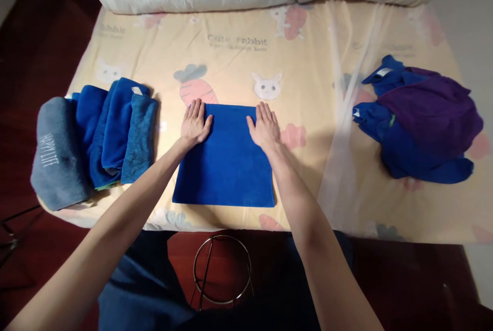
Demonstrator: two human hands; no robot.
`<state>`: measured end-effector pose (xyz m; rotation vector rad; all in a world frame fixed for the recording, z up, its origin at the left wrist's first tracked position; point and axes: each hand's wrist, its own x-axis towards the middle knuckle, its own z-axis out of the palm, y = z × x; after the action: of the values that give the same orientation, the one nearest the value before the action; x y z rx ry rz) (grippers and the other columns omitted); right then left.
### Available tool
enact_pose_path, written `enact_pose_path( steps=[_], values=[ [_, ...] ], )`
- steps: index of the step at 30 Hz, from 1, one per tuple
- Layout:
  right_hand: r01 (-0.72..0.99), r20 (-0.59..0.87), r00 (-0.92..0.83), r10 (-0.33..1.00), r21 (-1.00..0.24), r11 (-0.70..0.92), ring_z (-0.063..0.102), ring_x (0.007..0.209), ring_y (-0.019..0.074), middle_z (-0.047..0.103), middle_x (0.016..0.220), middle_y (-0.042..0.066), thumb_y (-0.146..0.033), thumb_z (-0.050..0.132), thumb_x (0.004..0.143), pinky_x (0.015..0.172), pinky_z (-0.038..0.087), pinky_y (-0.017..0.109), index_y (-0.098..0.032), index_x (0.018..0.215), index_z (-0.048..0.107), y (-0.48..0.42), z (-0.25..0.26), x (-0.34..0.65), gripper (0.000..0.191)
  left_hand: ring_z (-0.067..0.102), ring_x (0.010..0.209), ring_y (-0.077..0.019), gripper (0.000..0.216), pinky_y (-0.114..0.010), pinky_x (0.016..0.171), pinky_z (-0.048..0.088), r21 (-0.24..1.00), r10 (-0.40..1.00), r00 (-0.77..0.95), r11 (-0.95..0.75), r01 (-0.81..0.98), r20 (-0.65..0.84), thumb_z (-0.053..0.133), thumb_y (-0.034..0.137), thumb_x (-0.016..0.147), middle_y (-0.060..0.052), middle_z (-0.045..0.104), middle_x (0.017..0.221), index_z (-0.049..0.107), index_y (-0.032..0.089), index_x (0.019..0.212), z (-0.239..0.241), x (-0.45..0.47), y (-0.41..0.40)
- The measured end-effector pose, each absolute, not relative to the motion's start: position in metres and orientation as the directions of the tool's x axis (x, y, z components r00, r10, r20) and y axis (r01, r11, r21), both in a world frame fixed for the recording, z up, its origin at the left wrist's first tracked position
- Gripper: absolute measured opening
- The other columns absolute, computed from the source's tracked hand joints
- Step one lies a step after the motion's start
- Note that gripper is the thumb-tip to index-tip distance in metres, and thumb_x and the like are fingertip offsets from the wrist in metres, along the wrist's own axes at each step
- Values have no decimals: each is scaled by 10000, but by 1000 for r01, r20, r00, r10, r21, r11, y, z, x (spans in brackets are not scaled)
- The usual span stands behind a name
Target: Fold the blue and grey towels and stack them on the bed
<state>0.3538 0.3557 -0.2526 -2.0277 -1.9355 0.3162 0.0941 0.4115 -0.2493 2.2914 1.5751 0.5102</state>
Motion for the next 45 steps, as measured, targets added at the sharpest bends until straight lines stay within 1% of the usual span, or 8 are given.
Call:
enact_pose_path(
  steps=[2, 5, 10, 15, 19, 28, 38, 45],
  values=[
    [929, 61, 65, 996, -368, -38, 170, 1614, 328, 261, 1711, 178, -475, 309, 1088, 1307, 113, 608, -60, 1650, 275, 354, -248, 360, 699, 127, 1622, -294, 743, -473, 1332, 52, 450, 932, 345, -357, 818, 113, 347, 519, 1039, -185, 271, 1706, 347, 48, 1613, -245, 98, 406],
    [928, 65, -44, 997, -368, 65, 86, 1627, 342, 202, 1736, 135, -440, 398, 1066, 1320, 50, 607, -87, 1670, 234, 342, -230, 342, 719, 99, 1626, -293, 695, -503, 1330, 36, 447, 881, 458, -458, 768, 116, 376, 462, 1031, -156, 261, 1715, 371, 79, 1610, -237, 110, 386],
    [892, 11, -276, 961, -370, 260, 127, 1627, 283, 207, 1738, 74, -246, 397, 1024, 1343, 61, 534, -109, 1676, 231, 308, -219, 283, 687, 160, 1615, -299, 679, -513, 1325, 107, 439, 822, 568, -523, 730, 34, 394, 289, 980, -160, 286, 1704, 344, 79, 1623, -237, 129, 345],
    [905, 39, -154, 987, -396, 157, 182, 1618, 246, 270, 1715, 100, -169, 301, 1022, 1339, 109, 524, -104, 1664, 271, 275, -237, 259, 646, 153, 1617, -282, 669, -508, 1328, 101, 430, 870, 489, -464, 775, 57, 347, 248, 989, -163, 253, 1710, 313, 73, 1633, -240, 129, 303],
    [905, 62, -103, 993, -408, 120, 167, 1621, 249, 273, 1714, 90, -208, 297, 1045, 1335, 114, 542, -136, 1663, 288, 246, -237, 256, 622, 140, 1619, -272, 639, -516, 1332, 106, 424, 888, 456, -438, 793, 65, 310, 266, 1017, -153, 243, 1713, 326, 94, 1633, -234, 125, 271],
    [922, 99, -95, 991, -367, 125, 196, 1615, 258, 264, 1711, 125, -356, 312, 1085, 1324, 150, 525, -103, 1652, 299, 184, -231, 257, 621, 154, 1617, -250, 644, -498, 1336, 146, 401, 884, 457, -456, 794, 99, 319, 352, 1051, -116, 240, 1718, 273, 149, 1660, -230, 94, 210],
    [938, 163, -24, 986, -338, 78, 202, 1613, 267, 238, 1723, 111, -468, 283, 1093, 1323, 144, 526, -114, 1668, 257, 122, -245, 312, 676, 169, 1617, -288, 662, -510, 1324, 158, 357, 921, 359, -389, 849, 149, 331, 426, 1069, -139, 205, 1726, 304, 98, 1643, -237, 28, 165],
    [906, 179, 58, 982, -422, 24, 300, 1577, 316, 360, 1677, 128, -425, 390, 1049, 1287, 223, 603, -170, 1590, 443, 48, -255, 364, 601, 252, 1592, -310, 658, -551, 1306, 183, 368, 921, 368, -388, 845, 126, 362, 425, 1055, -172, 296, 1693, 332, 101, 1627, -244, -51, 128]
  ],
)
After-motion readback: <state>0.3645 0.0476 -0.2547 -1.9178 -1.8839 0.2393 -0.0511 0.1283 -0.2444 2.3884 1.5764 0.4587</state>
